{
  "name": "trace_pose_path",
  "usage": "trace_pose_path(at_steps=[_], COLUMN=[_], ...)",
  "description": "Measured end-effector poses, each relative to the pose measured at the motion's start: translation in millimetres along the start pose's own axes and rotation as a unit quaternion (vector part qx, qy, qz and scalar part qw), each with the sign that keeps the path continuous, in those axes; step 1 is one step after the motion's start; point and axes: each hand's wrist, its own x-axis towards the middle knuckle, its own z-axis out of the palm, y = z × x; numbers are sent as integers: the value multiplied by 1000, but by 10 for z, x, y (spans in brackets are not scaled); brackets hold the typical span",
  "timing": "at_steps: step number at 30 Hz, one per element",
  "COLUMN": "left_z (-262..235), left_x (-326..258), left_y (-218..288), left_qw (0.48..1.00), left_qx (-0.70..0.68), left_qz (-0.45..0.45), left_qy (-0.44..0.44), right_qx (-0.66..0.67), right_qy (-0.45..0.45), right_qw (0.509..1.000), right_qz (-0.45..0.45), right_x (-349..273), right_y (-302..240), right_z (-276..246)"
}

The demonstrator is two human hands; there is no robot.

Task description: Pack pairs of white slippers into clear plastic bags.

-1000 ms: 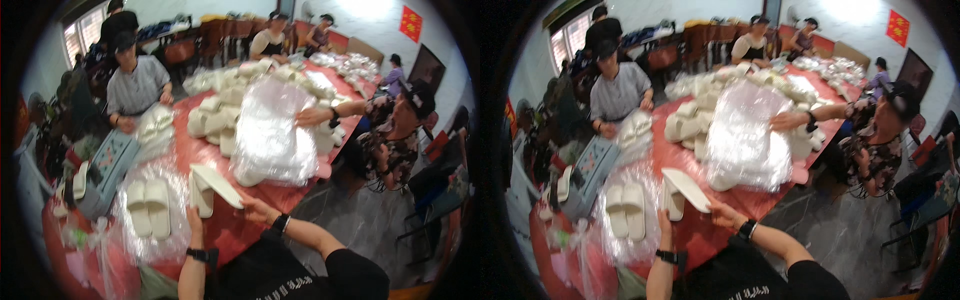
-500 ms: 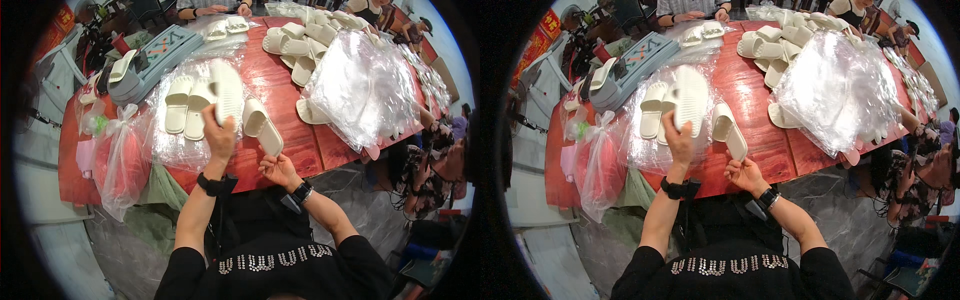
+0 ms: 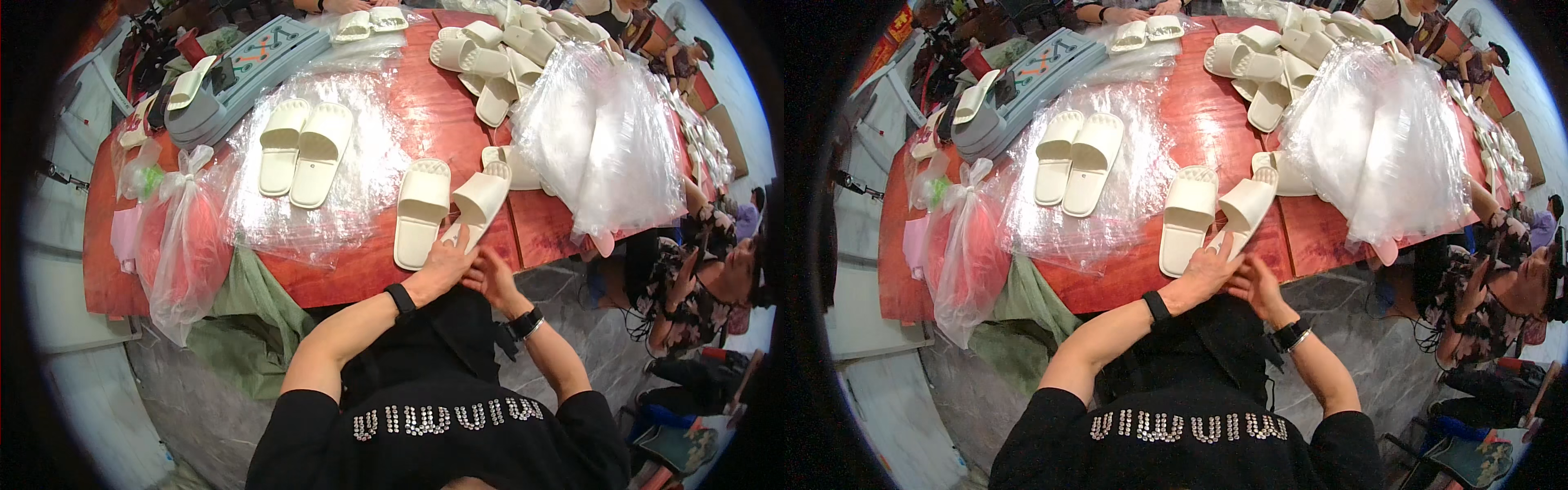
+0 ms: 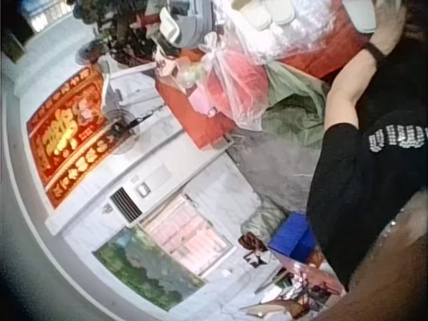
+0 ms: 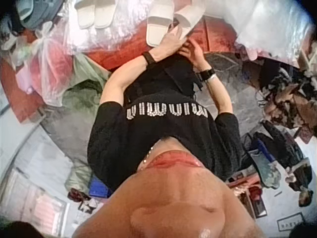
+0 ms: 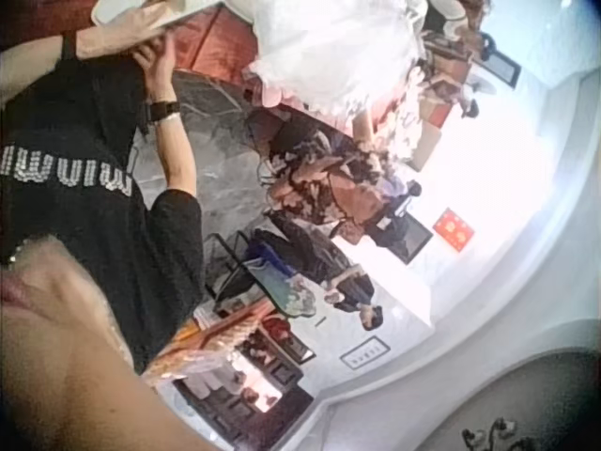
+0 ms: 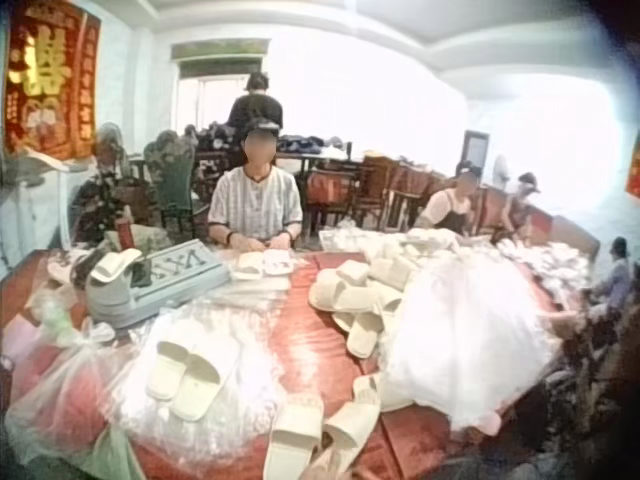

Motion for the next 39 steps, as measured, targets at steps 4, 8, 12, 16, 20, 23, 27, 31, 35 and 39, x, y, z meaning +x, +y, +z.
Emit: trace_pose_path(at_steps=[4,8,12,16,20,23,27,31,35,39], left_z=[-231,-15,-39,-40,-60,-393,-756,-456,121,394], left_x=[-92,-266,-164,-35,-212,-25,456,1282,1946,2505], left_y=[-64,-502,-589,-547,-690,-597,-589,-622,-885,-663], left_qw=[977,987,963,948,964,972,924,776,785,790], left_qx=[-169,-57,-158,-117,-115,-127,-221,-576,-569,-538], left_qz=[-2,-151,-214,-295,-235,-185,-276,-248,-243,-294], left_qy=[-130,-2,46,-13,-44,-65,-147,57,24,-27], right_qx=[-32,-174,-272,-579,-407,-205,-14,-80,-243,-406], right_qy=[90,140,54,181,598,652,353,194,235,300], right_qw=[988,958,956,686,389,433,705,795,781,727], right_qz=[-120,-180,-97,-402,-571,-587,-614,-569,-526,-465], right_x=[50,237,277,58,-832,-1360,-1237,-830,-81,156], right_y=[-181,-161,-237,-620,-1380,-1784,-2133,-2428,-2532,-2659], right_z=[263,299,267,72,-190,-836,-1578,-1884,-1420,-1470])
